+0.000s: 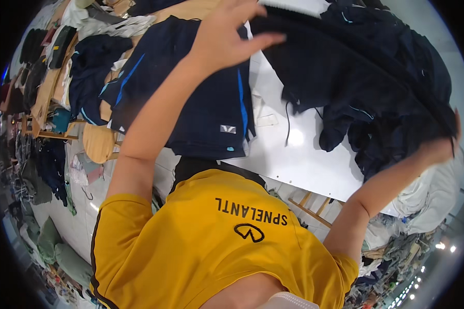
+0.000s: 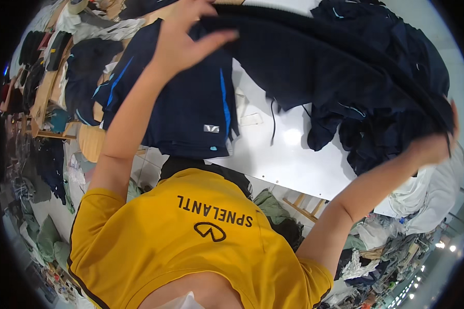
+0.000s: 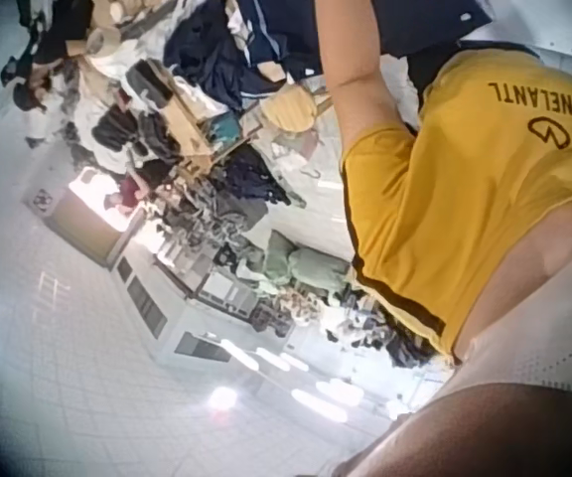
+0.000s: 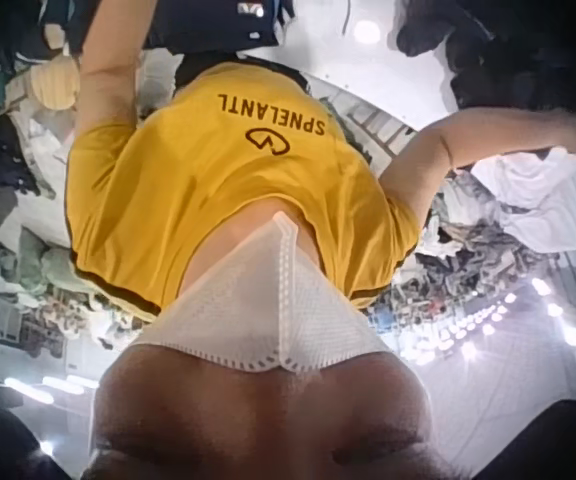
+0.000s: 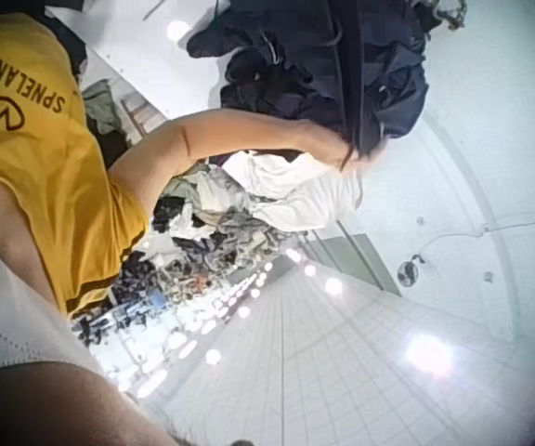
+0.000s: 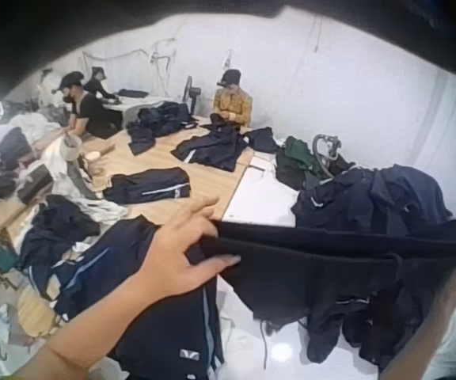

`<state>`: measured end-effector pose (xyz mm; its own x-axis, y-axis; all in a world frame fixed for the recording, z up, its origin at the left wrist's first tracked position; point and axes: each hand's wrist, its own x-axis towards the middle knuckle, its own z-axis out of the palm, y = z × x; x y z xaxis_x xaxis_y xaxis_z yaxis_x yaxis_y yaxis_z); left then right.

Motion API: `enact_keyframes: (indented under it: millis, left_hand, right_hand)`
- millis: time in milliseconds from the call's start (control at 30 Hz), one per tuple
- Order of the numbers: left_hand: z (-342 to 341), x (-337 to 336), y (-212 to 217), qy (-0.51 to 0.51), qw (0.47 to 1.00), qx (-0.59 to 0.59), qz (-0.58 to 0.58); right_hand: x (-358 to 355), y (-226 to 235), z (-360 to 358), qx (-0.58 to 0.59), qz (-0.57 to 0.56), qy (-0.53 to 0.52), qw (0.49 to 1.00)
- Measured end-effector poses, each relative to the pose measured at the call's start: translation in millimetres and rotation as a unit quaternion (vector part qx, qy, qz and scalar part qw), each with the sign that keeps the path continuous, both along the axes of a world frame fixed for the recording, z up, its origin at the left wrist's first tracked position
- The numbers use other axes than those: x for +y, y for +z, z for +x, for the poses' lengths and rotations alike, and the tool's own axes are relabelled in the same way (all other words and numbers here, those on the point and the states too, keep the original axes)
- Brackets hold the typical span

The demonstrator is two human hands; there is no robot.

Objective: Inspecting and sorting finished athletic shorts on a factory workbench.

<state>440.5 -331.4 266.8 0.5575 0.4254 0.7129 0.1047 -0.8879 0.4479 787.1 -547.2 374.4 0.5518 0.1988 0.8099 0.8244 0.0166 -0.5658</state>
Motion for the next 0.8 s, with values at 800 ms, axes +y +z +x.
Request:
enact_keyframes:
  millis: [800]
  left_hand:
    - [-265, 154, -27, 0.002, 0.949, 0.047, -0.311]
  right_hand:
    - [146, -144, -230, 0.295, -0.330, 0.410, 0.797]
